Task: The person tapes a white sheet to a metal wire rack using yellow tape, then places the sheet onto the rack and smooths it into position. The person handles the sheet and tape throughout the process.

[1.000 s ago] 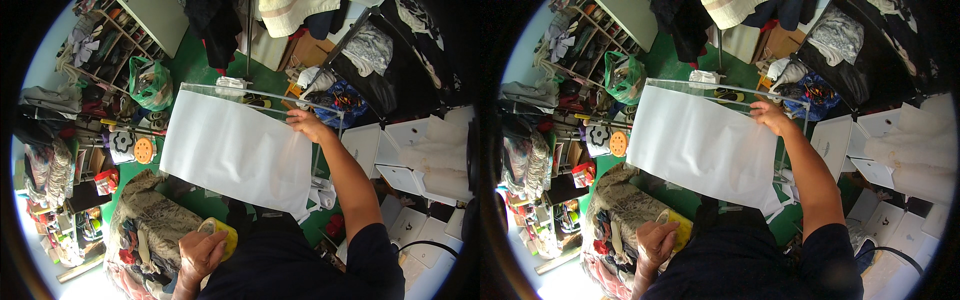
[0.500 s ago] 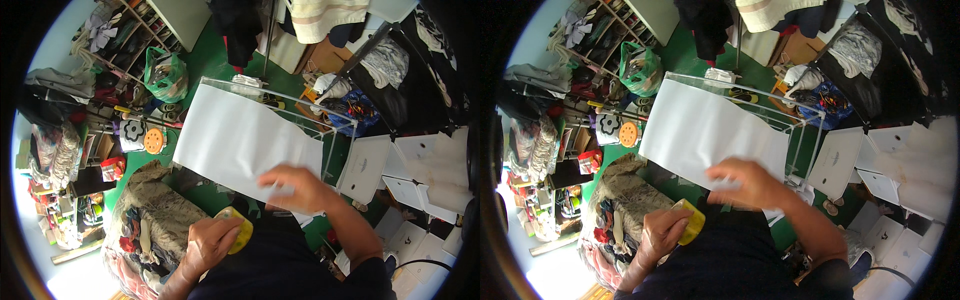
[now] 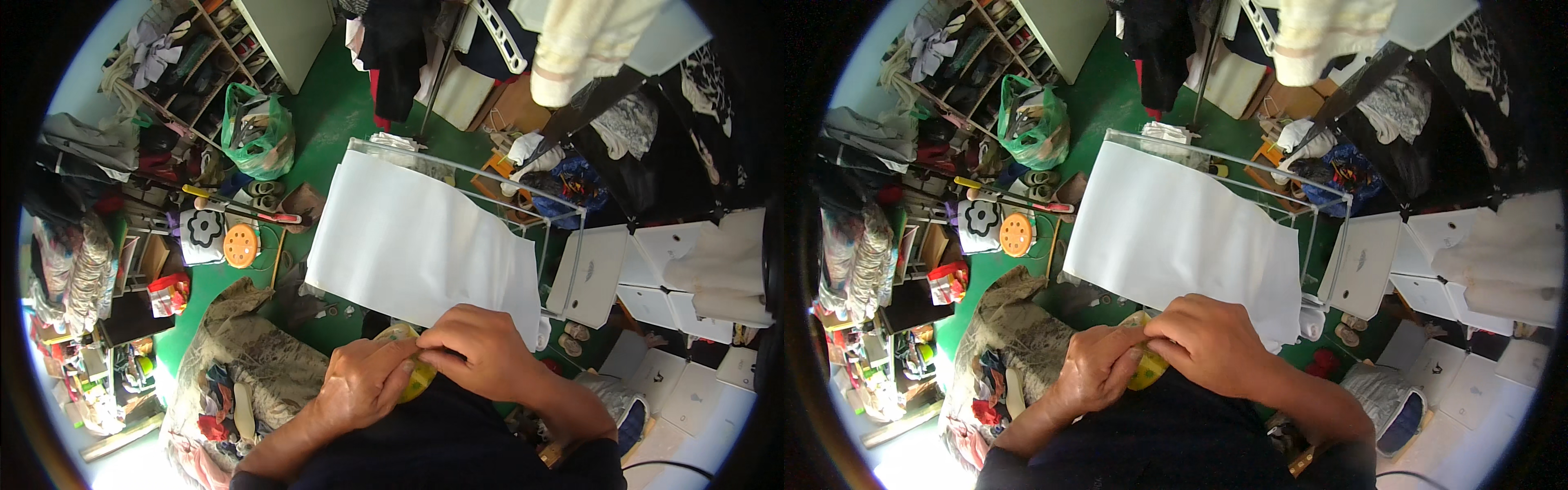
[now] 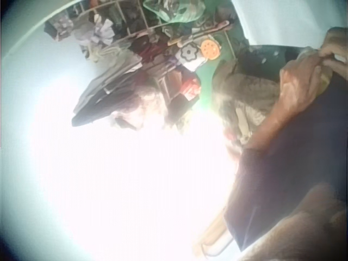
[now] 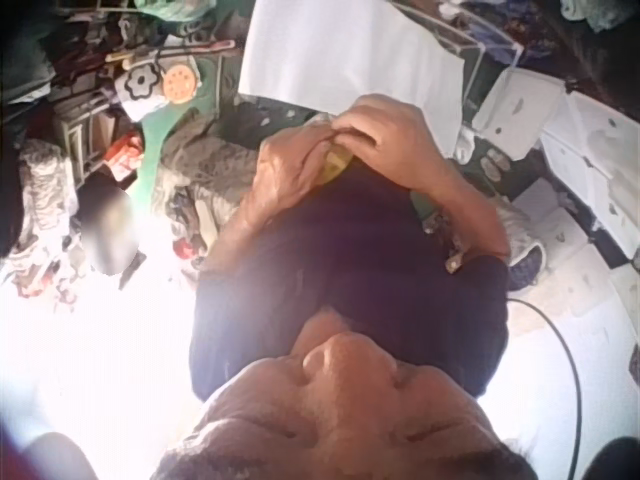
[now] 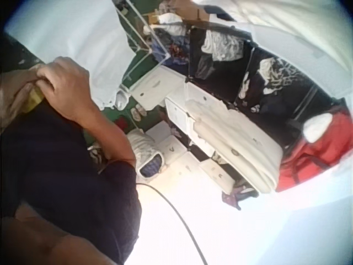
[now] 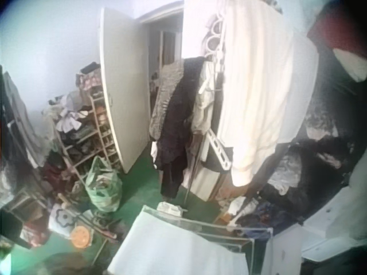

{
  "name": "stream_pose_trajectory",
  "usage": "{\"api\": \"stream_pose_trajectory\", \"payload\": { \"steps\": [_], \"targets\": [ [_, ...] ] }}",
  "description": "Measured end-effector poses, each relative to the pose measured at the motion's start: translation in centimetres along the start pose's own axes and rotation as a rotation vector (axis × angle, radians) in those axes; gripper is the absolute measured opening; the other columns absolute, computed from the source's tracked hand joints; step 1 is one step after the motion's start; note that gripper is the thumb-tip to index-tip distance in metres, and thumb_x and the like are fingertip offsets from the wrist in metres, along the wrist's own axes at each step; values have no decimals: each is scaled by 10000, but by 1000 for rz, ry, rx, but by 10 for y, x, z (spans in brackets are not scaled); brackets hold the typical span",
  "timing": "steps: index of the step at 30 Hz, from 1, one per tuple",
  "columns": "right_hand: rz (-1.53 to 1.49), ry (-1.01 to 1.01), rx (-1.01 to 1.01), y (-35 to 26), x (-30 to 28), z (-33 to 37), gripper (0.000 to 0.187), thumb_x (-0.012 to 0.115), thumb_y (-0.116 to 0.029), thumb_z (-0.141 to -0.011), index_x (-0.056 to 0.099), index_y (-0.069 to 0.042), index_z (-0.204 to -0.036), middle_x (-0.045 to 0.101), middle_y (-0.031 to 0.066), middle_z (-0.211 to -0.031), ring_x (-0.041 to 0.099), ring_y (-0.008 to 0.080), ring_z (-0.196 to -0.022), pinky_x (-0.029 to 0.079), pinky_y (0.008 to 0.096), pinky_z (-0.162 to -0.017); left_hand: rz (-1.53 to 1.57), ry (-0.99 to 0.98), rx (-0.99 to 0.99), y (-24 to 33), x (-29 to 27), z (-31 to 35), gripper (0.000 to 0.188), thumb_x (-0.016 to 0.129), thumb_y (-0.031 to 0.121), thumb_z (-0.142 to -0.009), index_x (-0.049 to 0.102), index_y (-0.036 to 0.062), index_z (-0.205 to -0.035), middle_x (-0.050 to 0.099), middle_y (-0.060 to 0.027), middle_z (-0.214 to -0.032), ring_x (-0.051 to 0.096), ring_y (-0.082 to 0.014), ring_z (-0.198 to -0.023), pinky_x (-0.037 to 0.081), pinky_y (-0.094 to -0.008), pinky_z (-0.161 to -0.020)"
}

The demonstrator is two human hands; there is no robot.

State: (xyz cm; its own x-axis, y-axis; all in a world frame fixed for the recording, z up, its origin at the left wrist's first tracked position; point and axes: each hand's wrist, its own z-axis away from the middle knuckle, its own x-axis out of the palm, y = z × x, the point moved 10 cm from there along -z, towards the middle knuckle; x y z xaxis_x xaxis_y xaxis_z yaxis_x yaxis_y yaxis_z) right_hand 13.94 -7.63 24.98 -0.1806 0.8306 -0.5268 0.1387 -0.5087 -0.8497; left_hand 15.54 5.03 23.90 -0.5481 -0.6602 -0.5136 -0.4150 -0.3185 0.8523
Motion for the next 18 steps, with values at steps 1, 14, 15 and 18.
{"api": "stream_pose_trajectory", "payload": {
  "steps": [1, 14, 15, 18],
  "targets": [
    [20, 15, 11, -6, 3, -5, 131, 785, -91, -827, 708, -78, -931, 676, 52, -864, 672, 252, -796, 537, 368, -665, 4, -28, -5, -5, -8, 1, 225, 710, 66, -867, 699, 24, -1088, 700, -154, -815, 668, -364, -686, 535, -448, -630],
    [187, 76, -33, -64, 57, -82, 109, 726, -7, -835, 643, -51, -892, 629, 78, -845, 622, 280, -802, 520, 377, -665, 383, -255, -161, -77, -78, 19, 490, 760, 170, -870, 548, 96, -1305, 710, -171, -1017, 701, -403, -914, 558, -464, -806],
    [189, 58, -30, -66, 63, -87, 114, 729, -2, -832, 642, -49, -888, 630, 80, -845, 618, 285, -794, 519, 378, -668, 364, -234, -151, -80, -85, 22, 475, 759, 170, -873, 557, 97, -1297, 713, -166, -1002, 703, -401, -904, 559, -465, -797],
    [181, 39, -30, -78, 72, -101, 135, 741, 13, -814, 643, -50, -884, 640, 91, -852, 616, 293, -780, 520, 383, -664, 292, -152, -110, -89, -108, 29, 424, 762, 151, -878, 593, 81, -1260, 715, -159, -965, 704, -394, -869, 561, -457, -765]
  ]
}}
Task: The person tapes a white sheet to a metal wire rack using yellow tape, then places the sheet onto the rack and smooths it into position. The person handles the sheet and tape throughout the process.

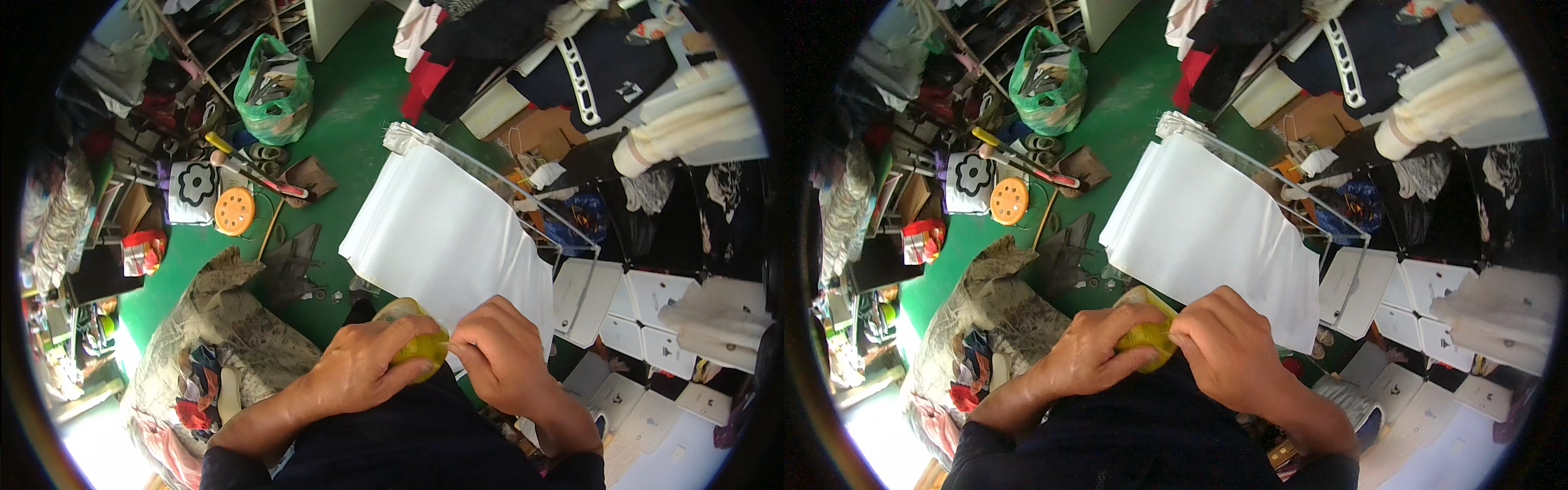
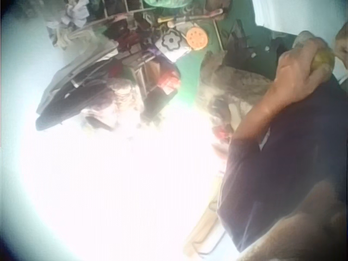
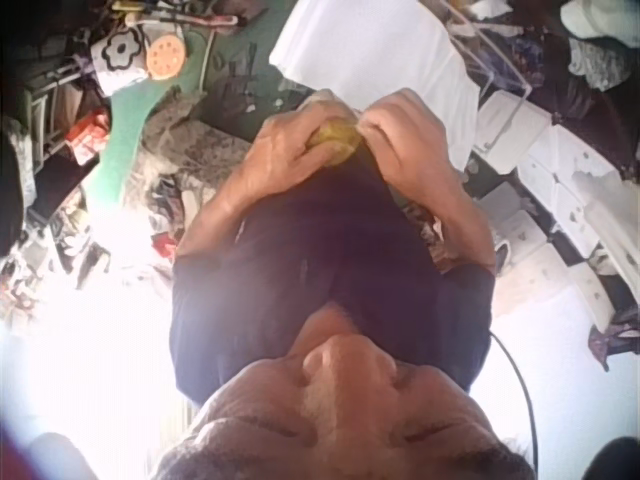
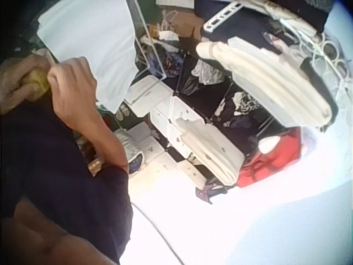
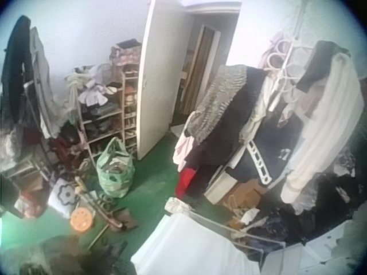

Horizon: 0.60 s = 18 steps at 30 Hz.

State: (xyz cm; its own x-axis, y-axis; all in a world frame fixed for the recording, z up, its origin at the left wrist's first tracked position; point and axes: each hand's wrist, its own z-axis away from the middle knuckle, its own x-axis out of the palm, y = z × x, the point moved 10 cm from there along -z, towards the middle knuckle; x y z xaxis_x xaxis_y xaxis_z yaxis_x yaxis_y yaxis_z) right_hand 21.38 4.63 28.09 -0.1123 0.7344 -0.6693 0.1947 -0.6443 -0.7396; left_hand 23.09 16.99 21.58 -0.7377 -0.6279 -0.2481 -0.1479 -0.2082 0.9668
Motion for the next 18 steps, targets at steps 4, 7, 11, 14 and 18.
{"api": "stream_pose_trajectory", "payload": {
  "steps": [4, 7, 11, 14, 18],
  "targets": [
    [-6, -61, -75, -32, 4, -21, 162, 749, 35, -794, 657, -55, -892, 661, 101, -870, 635, 301, -780, 535, 390, -660, -125, 136, 53, 2, -34, 17, 336, 786, 147, -868, 662, 53, -1166, 697, -146, -884, 692, -370, -787, 551, -440, -697],
    [-3, -142, -89, -52, 6, -28, 156, 754, 24, -805, 676, -46, -921, 692, 98, -925, 675, 296, -844, 570, 378, -706, -197, 182, 95, 14, -55, 33, 327, 814, 212, -852, 697, 73, -1124, 658, -113, -773, 664, -333, -686, 523, -434, -615],
    [-18, -119, -308, -107, -14, -34, 133, 777, -90, -743, 701, -69, -850, 687, 65, -839, 656, 239, -740, 562, 348, -646, -343, 285, 432, 61, -81, 58, 294, 813, 313, -850, 758, 163, -1097, 436, 26, -594, 498, -151, -483, 401, -307, -449],
    [-180, -93, -560, -142, -23, -42, 120, 764, -162, -691, 712, -95, -776, 681, 49, -750, 627, 212, -604, 556, 334, -554, -460, 278, 645, 100, -97, 82, 194, 774, 302, -882, 784, 232, -1063, 409, 64, -568, 424, -72, -451, 309, -237, -424],
    [-364, -159, -537, -161, -18, -67, 110, 739, -173, -748, 710, -83, -805, 709, 50, -784, 633, 199, -609, 570, 329, -548, -392, 498, 832, 118, -128, 107, 237, 831, 139, -699, 797, 154, -933, 481, 59, -605, 433, -70, -472, 252, -258, -450]
  ]
}}
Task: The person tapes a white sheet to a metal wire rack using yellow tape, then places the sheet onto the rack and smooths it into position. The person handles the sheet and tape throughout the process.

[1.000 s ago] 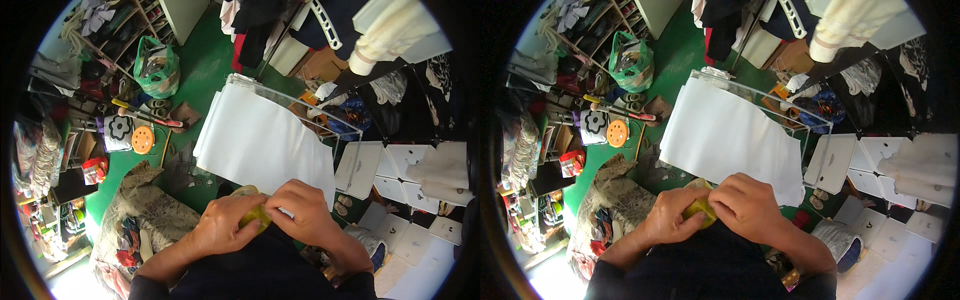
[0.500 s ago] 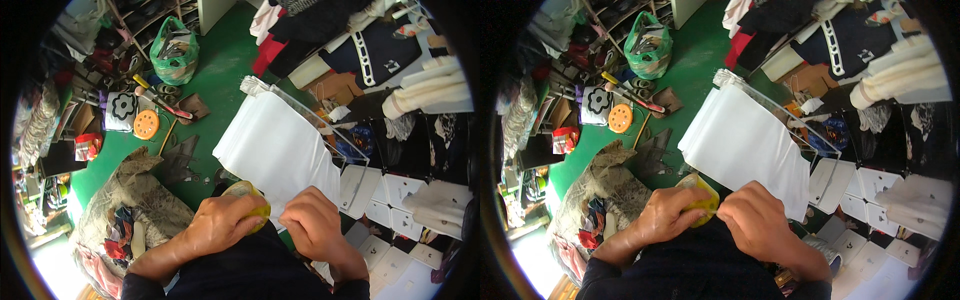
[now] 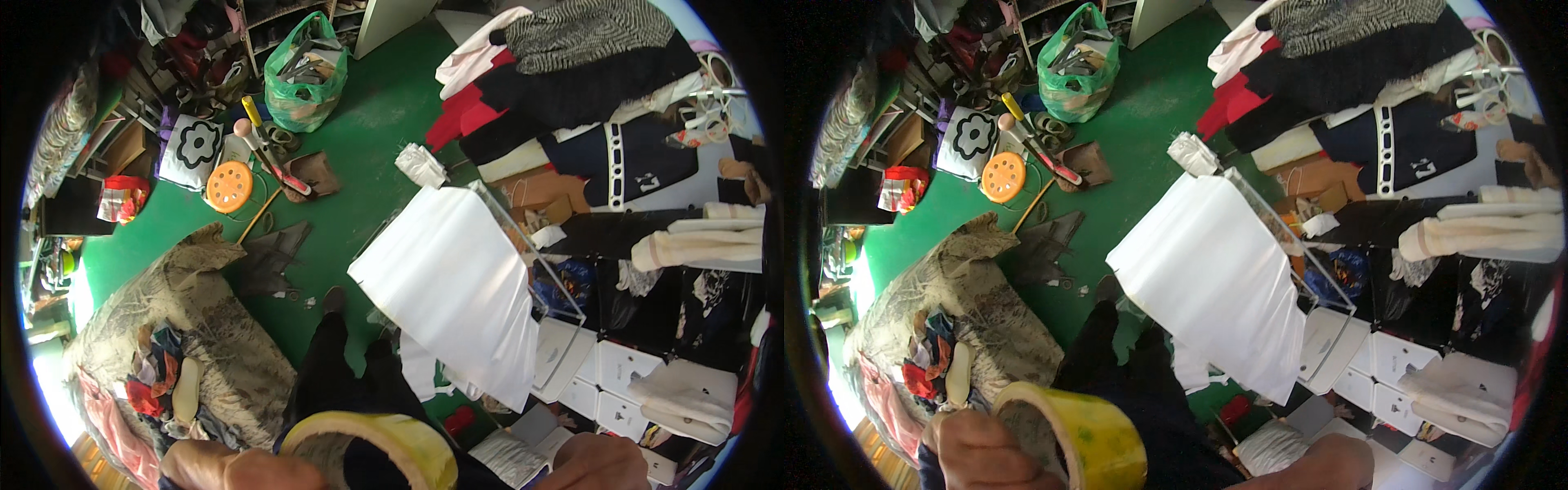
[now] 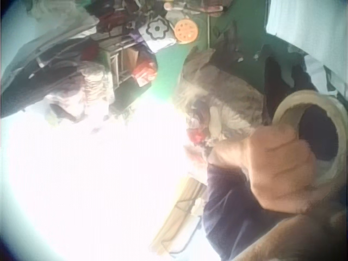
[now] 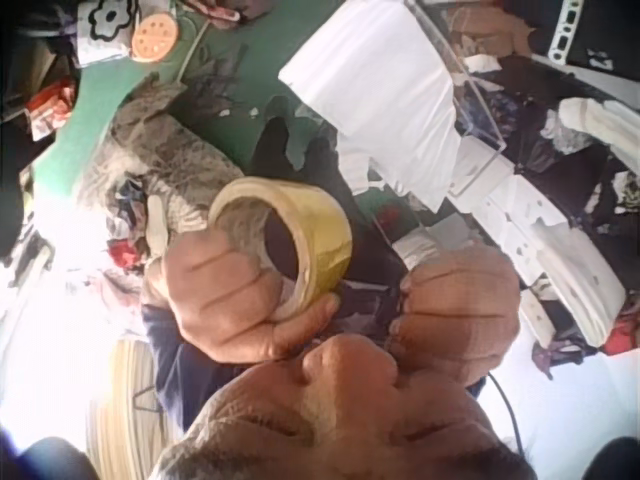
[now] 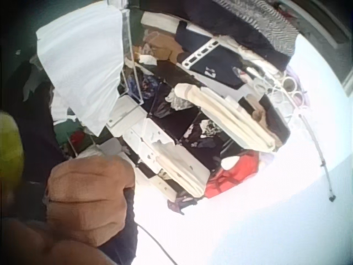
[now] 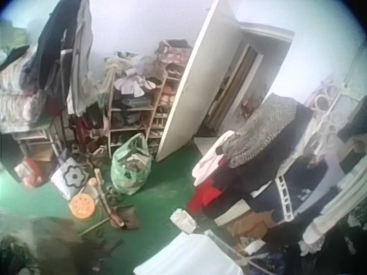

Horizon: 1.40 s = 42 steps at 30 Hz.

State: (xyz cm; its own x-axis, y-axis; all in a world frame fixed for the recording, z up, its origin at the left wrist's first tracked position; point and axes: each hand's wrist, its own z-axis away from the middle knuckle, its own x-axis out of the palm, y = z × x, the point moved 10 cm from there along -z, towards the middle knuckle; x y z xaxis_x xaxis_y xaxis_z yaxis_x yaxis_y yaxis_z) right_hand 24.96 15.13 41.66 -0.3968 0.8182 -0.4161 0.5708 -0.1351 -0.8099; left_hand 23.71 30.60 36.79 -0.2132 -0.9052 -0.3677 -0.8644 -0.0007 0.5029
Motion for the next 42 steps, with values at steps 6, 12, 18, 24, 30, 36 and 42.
{"api": "stream_pose_trajectory", "payload": {
  "steps": [6, 12, 18, 24, 30, 36, 42],
  "targets": [
    [-128, -115, -36, 15, 18, -28, 163, 684, -197, -878, 713, -41, -839, 730, 74, -840, 646, 198, -659, 607, 344, -599, -28, 221, -1, -5, -27, 21, 198, 812, 112, -679, 819, 166, -869, 517, 42, -631, 428, -75, -474, 236, -254, -457],
    [-211, -137, 77, 40, 46, -48, 164, 679, -174, -894, 720, -27, -835, 699, 71, -784, 653, 208, -681, 624, 361, -619, 14, 281, -78, -24, -36, 58, 313, 820, 125, -715, 811, 161, -1026, 530, 53, -651, 455, -73, -490, 263, -251, -472],
    [-241, -187, 13, 69, 59, -46, 84, 718, -107, -851, 692, -40, -807, 661, 61, -781, 652, 208, -711, 568, 329, -612, -75, 135, -512, -78, -35, 125, 175, 712, 120, -867, 769, 173, -1024, 416, 43, -552, 441, -121, -442, 344, -308, -448],
    [-158, -401, 365, 185, 73, -42, 99, 698, 11, -891, 657, -4, -979, 651, 111, -1083, 678, 215, -899, 562, 319, -791, -230, 161, -965, -144, 6, 240, 170, 719, 42, -846, 737, 35, -1015, 635, -101, -665, 643, -297, -572, 503, -399, -552],
    [-67, -406, 834, 360, 93, -22, 182, 688, 46, -878, 651, 2, -1050, 576, 48, -1008, 634, 122, -871, 534, 284, -751, -144, 88, -1161, -163, 47, 297, 116, 713, 106, -895, 761, 59, -989, 747, -141, -831, 739, -309, -742, 601, -392, -687],
    [11, -627, 957, 464, 118, 1, 236, 675, 30, -877, 665, -13, -1108, 659, 48, -935, 651, 120, -865, 544, 288, -780, -131, 88, -1254, -164, 61, 335, 119, 713, 131, -906, 765, 60, -986, 764, -140, -889, 748, -310, -784, 611, -390, -715],
    [181, -833, 938, 509, 142, -3, 312, 659, 67, -882, 636, 11, -1188, 691, 63, -958, 649, 113, -860, 530, 269, -791, -142, 115, -1346, -166, 60, 360, 127, 710, 133, -904, 764, 61, -994, 759, -149, -880, 744, -321, -782, 606, -394, -706]
  ]
}}
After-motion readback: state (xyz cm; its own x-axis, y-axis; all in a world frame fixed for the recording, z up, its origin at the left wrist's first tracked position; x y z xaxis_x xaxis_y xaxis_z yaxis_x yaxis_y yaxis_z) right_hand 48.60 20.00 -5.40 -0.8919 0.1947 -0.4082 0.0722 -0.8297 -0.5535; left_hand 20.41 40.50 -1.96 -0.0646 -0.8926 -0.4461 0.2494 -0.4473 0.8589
